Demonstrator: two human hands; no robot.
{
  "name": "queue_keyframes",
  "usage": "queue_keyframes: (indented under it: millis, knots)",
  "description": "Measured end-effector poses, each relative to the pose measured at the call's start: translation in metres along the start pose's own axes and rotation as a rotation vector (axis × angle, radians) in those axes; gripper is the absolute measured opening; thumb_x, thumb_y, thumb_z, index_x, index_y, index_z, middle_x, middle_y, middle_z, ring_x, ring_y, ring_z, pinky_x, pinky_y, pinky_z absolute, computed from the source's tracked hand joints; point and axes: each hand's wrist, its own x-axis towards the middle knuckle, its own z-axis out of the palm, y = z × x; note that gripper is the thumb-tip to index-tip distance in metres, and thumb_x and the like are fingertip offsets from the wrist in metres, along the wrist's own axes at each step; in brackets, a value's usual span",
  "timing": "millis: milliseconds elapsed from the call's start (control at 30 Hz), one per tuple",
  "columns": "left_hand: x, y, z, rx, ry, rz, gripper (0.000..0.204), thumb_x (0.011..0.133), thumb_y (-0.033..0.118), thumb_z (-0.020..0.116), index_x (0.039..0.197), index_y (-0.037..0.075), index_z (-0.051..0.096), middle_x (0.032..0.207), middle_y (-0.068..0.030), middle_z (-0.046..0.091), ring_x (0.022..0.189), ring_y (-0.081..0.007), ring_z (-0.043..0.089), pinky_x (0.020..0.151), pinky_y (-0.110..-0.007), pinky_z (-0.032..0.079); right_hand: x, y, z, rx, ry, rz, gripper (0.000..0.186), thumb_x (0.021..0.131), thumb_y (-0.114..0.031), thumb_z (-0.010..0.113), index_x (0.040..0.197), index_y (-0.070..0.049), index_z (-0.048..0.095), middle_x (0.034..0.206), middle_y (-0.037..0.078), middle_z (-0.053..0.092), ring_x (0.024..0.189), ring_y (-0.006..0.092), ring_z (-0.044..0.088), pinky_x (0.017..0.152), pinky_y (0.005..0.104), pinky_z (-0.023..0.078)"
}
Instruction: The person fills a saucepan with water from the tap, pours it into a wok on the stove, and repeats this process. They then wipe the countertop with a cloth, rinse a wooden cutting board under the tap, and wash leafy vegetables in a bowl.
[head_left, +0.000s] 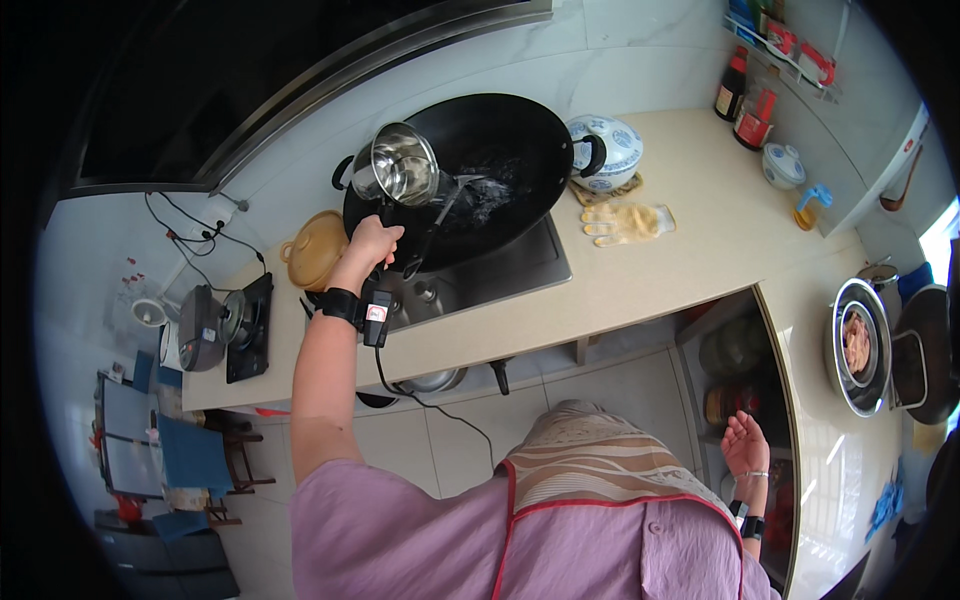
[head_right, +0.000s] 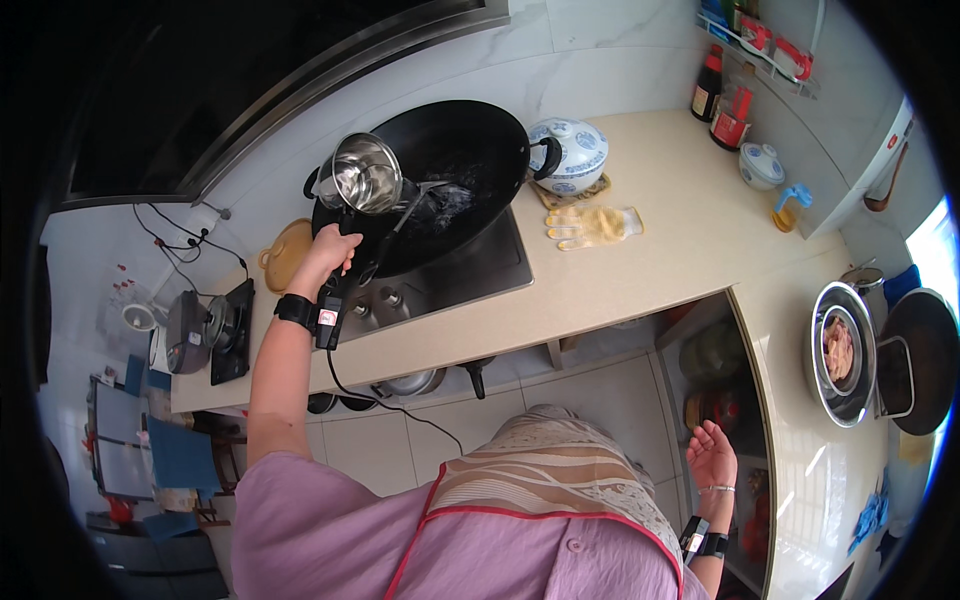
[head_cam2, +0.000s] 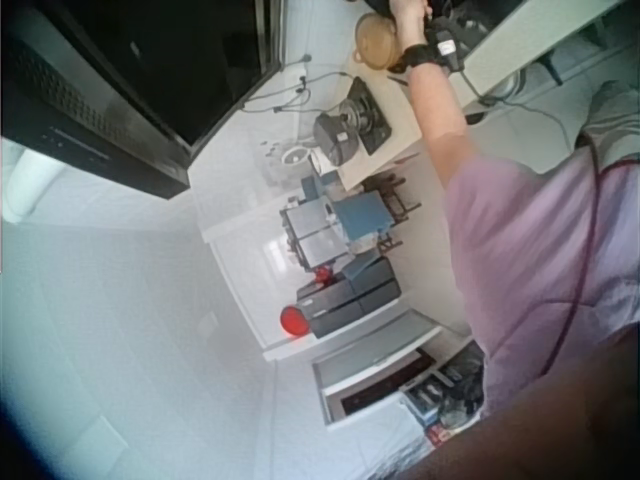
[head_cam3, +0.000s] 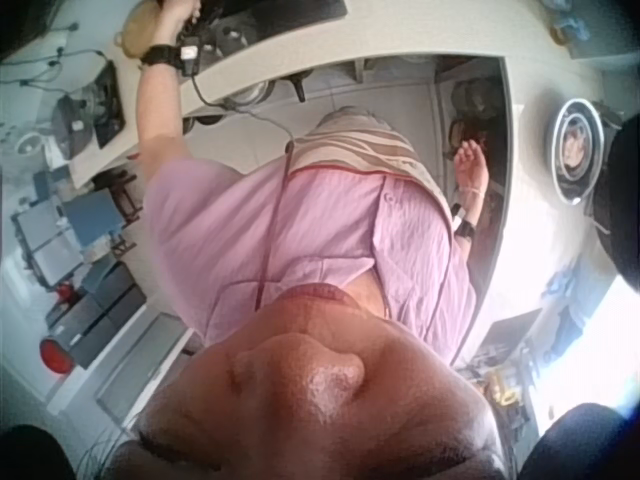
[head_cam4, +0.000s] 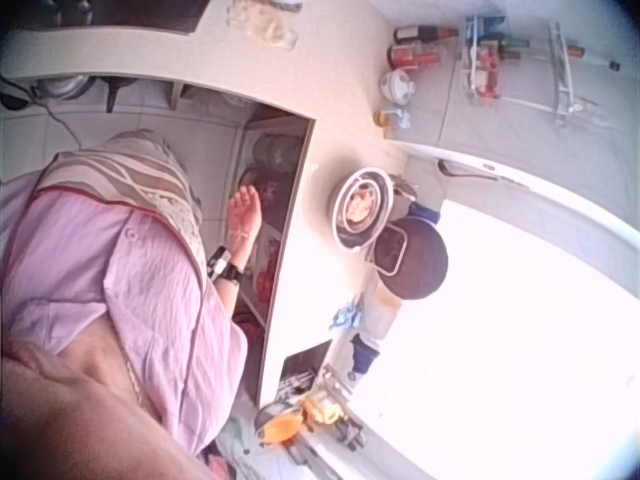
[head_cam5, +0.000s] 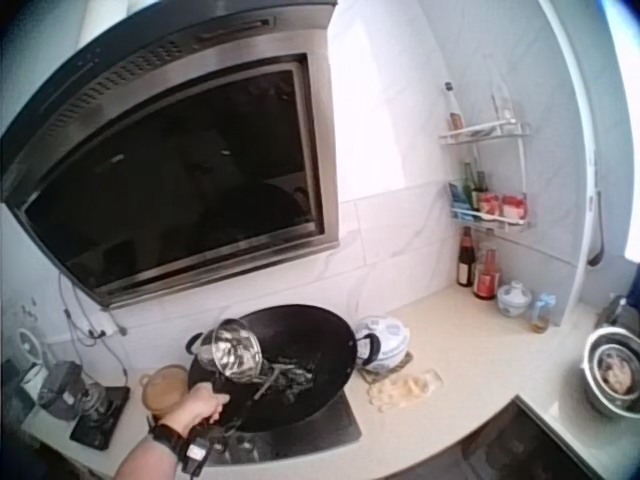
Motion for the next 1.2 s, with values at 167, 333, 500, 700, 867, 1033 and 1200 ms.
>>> queue_keyframes:
  millis: [167, 333, 500, 700, 867, 1033, 1200]
  knots:
    - [0.001, -0.003, -0.002, 0.503, 0.199, 0.167, 0.024, 0.086, 0.018, 0.062, 0.089, -0.001, 0.048, 0.074, -0.0190, 0.063, 0.063, -0.0285, 0.065, 0.055, -0.040, 0.051, 0.002, -0.001, 0.002, -0.001, -0.007, 0.006, 0.018, 0.094, -0.026, 0.054, 0.101, -0.012, 0.064, 0.087, 0.003, 0.070, 0.070, 0.0161, 0.065, 0.060, 0.0310, 0.053]
    - [-0.013, 0.004, -0.002, 0.848, 0.458, 0.341, 0.014, 0.088, 0.014, 0.055, 0.095, 0.002, 0.049, 0.084, -0.0215, 0.066, 0.084, -0.0386, 0.065, 0.071, -0.046, 0.052, 0.008, -0.002, 0.005, -0.007, -0.016, 0.021, 0.018, 0.094, -0.026, 0.054, 0.100, -0.013, 0.064, 0.086, 0.003, 0.070, 0.070, 0.0163, 0.065, 0.060, 0.0312, 0.053]
    - [-0.023, 0.019, -0.006, 1.039, 0.510, 0.335, 0.012, 0.088, 0.006, 0.048, 0.100, 0.006, 0.049, 0.085, -0.0166, 0.065, 0.082, -0.0347, 0.066, 0.070, -0.043, 0.053, 0.013, -0.001, 0.013, -0.019, -0.049, 0.025, 0.017, 0.094, -0.026, 0.054, 0.099, -0.013, 0.064, 0.085, 0.003, 0.070, 0.069, 0.0164, 0.065, 0.060, 0.0313, 0.053]
    - [-0.023, 0.014, -0.009, 1.062, 0.582, 0.371, 0.016, 0.087, 0.005, 0.049, 0.103, 0.008, 0.049, 0.086, -0.0149, 0.064, 0.082, -0.0315, 0.066, 0.070, -0.041, 0.053, 0.012, -0.007, 0.021, -0.013, -0.049, 0.006, 0.017, 0.093, -0.026, 0.056, 0.098, -0.013, 0.065, 0.083, 0.003, 0.070, 0.067, 0.0162, 0.065, 0.059, 0.0313, 0.053]
    - [-0.023, 0.017, -0.021, 1.013, 0.712, 0.435, 0.014, 0.088, 0.007, 0.049, 0.102, 0.007, 0.050, 0.085, -0.0159, 0.064, 0.081, -0.0324, 0.065, 0.069, -0.043, 0.052, 0.009, -0.018, 0.030, -0.060, -0.018, -0.001, 0.017, 0.092, -0.026, 0.057, 0.099, -0.012, 0.064, 0.083, 0.003, 0.069, 0.066, 0.0161, 0.064, 0.058, 0.0307, 0.052]
    - [-0.013, 0.027, -0.018, 0.630, 0.558, 0.458, 0.015, 0.089, 0.017, 0.057, 0.097, 0.007, 0.050, 0.074, -0.0152, 0.060, 0.073, -0.0326, 0.063, 0.063, -0.042, 0.049, 0.004, -0.024, 0.045, -0.127, -0.024, 0.007, 0.018, 0.092, -0.026, 0.057, 0.101, -0.011, 0.063, 0.083, 0.004, 0.069, 0.066, 0.0164, 0.064, 0.058, 0.0303, 0.052]
    - [-0.015, 0.056, -0.004, -0.457, -0.046, 0.177, 0.015, 0.091, 0.022, 0.058, 0.091, 0.009, 0.050, 0.061, -0.0022, 0.050, 0.048, -0.0154, 0.050, 0.046, -0.029, 0.040, -0.011, -0.019, 0.048, -0.155, -0.008, 0.005, 0.018, 0.093, -0.025, 0.056, 0.102, -0.010, 0.062, 0.083, 0.006, 0.069, 0.066, 0.0181, 0.063, 0.058, 0.0306, 0.051]
